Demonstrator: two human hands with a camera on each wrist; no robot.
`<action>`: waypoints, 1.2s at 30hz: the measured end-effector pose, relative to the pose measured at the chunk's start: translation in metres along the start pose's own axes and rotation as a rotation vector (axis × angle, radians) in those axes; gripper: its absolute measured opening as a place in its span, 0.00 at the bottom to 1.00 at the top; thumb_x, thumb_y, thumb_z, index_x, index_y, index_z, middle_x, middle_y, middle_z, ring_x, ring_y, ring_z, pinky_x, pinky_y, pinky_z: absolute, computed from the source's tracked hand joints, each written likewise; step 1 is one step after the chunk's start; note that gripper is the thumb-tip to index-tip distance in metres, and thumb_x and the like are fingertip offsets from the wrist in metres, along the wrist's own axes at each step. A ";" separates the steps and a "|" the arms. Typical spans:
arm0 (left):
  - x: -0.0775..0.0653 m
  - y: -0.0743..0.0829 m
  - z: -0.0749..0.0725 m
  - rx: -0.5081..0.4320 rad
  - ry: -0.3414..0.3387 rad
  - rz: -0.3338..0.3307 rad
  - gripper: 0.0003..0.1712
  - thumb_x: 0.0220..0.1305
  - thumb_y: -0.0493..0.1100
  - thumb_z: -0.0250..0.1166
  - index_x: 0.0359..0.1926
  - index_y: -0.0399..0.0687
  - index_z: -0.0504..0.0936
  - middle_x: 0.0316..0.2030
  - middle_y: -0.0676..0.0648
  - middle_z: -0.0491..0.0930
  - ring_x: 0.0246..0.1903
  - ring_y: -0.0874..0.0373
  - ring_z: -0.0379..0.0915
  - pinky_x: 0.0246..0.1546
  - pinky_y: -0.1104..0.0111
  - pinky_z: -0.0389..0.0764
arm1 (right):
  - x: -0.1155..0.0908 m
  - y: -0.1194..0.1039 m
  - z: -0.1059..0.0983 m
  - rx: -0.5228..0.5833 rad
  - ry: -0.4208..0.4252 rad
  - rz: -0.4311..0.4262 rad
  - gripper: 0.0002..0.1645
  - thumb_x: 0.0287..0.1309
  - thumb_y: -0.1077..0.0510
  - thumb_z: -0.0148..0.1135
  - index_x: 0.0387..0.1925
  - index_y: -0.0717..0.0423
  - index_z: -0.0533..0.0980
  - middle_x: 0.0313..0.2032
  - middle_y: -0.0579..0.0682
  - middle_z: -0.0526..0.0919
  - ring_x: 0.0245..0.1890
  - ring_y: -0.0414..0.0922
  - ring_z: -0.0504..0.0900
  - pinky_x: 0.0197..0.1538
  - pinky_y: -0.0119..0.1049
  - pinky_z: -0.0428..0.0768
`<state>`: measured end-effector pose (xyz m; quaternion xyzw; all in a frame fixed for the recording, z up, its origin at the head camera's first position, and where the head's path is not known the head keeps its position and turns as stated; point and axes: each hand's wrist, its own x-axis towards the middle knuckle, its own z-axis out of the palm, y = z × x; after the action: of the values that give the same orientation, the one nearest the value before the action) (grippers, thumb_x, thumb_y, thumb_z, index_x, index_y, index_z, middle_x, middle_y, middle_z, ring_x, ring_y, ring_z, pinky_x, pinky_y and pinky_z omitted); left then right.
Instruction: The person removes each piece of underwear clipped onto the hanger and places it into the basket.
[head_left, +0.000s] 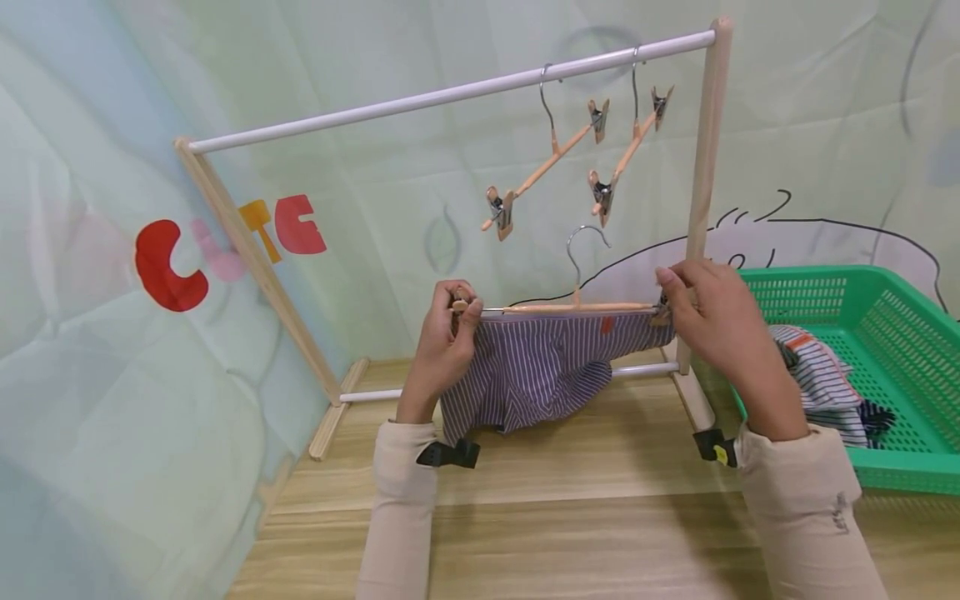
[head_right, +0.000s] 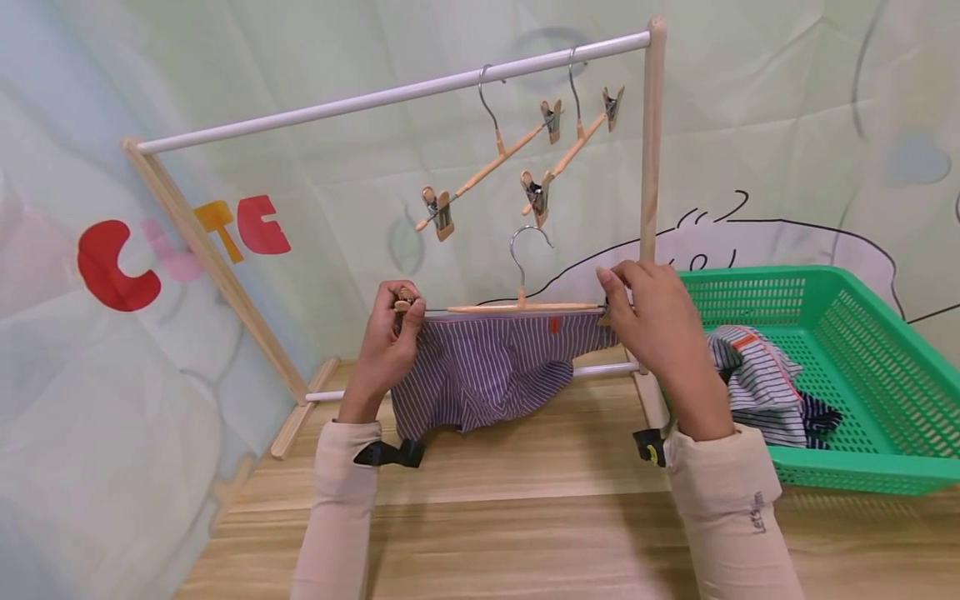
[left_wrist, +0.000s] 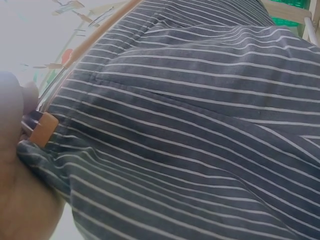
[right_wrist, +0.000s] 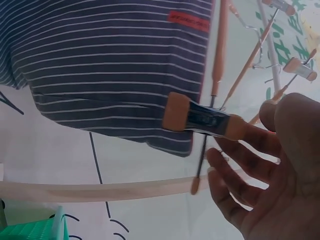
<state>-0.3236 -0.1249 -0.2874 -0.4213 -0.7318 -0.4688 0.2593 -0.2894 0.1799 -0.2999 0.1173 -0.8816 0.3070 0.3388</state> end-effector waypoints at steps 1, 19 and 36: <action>0.000 0.000 0.000 -0.004 -0.001 0.004 0.04 0.67 0.25 0.47 0.39 0.24 0.61 0.28 0.42 0.62 0.24 0.56 0.55 0.25 0.69 0.60 | 0.000 0.001 0.001 -0.003 0.013 0.002 0.26 0.70 0.47 0.44 0.41 0.67 0.77 0.37 0.63 0.79 0.42 0.59 0.70 0.43 0.61 0.69; 0.001 -0.001 0.000 -0.099 -0.029 -0.014 0.04 0.67 0.24 0.44 0.41 0.23 0.58 0.29 0.43 0.59 0.23 0.57 0.50 0.26 0.67 0.57 | -0.001 0.006 0.006 -0.021 0.177 0.015 0.22 0.54 0.45 0.65 0.26 0.62 0.77 0.26 0.58 0.76 0.27 0.52 0.74 0.29 0.49 0.70; 0.001 0.001 0.000 -0.105 -0.040 -0.030 0.05 0.68 0.25 0.44 0.43 0.23 0.59 0.28 0.44 0.59 0.23 0.57 0.52 0.25 0.70 0.59 | 0.001 0.004 0.008 -0.021 0.171 0.053 0.29 0.62 0.40 0.55 0.24 0.64 0.73 0.24 0.58 0.72 0.24 0.52 0.68 0.27 0.47 0.66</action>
<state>-0.3226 -0.1246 -0.2862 -0.4324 -0.7176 -0.5018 0.2150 -0.2961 0.1786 -0.3056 0.0638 -0.8555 0.3153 0.4057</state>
